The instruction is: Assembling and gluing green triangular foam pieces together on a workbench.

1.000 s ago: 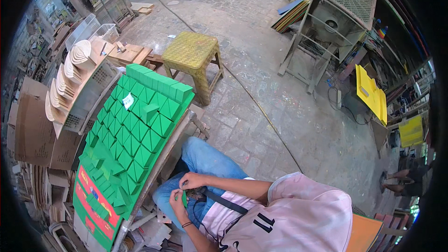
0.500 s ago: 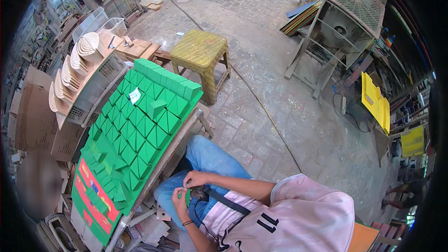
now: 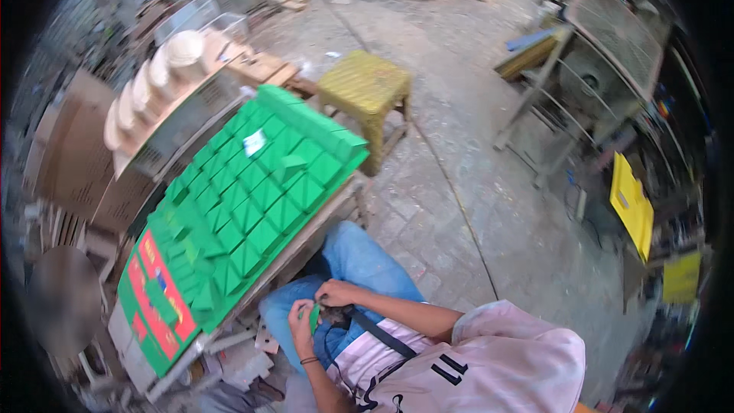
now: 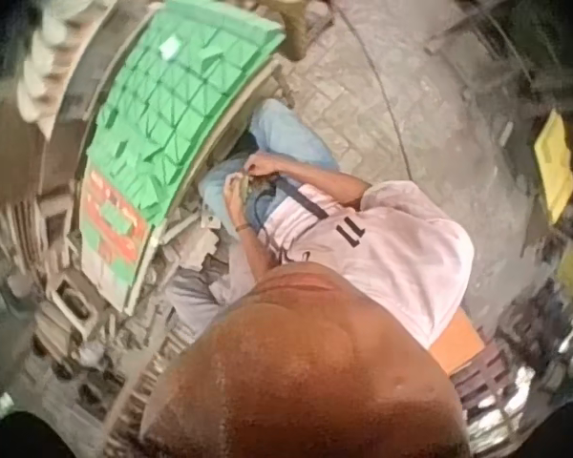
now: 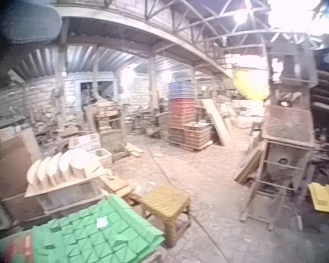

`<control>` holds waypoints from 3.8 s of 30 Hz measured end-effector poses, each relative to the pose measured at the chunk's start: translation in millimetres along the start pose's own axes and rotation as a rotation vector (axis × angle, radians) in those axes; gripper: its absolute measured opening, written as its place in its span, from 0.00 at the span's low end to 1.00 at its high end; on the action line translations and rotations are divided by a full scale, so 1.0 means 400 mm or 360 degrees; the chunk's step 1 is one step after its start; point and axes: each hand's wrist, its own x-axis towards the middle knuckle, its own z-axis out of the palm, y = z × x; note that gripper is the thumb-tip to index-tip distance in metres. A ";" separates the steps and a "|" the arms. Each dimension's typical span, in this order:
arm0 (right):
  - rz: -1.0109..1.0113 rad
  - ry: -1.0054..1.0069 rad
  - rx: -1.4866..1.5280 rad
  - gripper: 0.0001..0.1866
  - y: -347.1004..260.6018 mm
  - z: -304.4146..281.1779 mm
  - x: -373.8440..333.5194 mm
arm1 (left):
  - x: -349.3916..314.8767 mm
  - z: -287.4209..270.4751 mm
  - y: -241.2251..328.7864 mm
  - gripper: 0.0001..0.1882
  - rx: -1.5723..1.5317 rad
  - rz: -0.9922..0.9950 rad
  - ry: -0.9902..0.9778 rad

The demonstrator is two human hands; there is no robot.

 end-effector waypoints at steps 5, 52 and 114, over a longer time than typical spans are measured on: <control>0.0036 0.0266 0.0124 0.10 0.004 0.013 0.006 | -0.006 -0.008 -0.018 0.06 0.0081 0.0026 0.0041; -0.0583 0.0514 0.0010 0.10 -0.058 0.013 -0.067 | -0.024 0.015 -0.061 0.04 0.0402 0.0552 0.0462; -0.0413 0.0418 -0.0250 0.11 -0.035 0.011 -0.070 | 0.006 0.025 -0.094 0.03 0.0446 0.0559 0.0431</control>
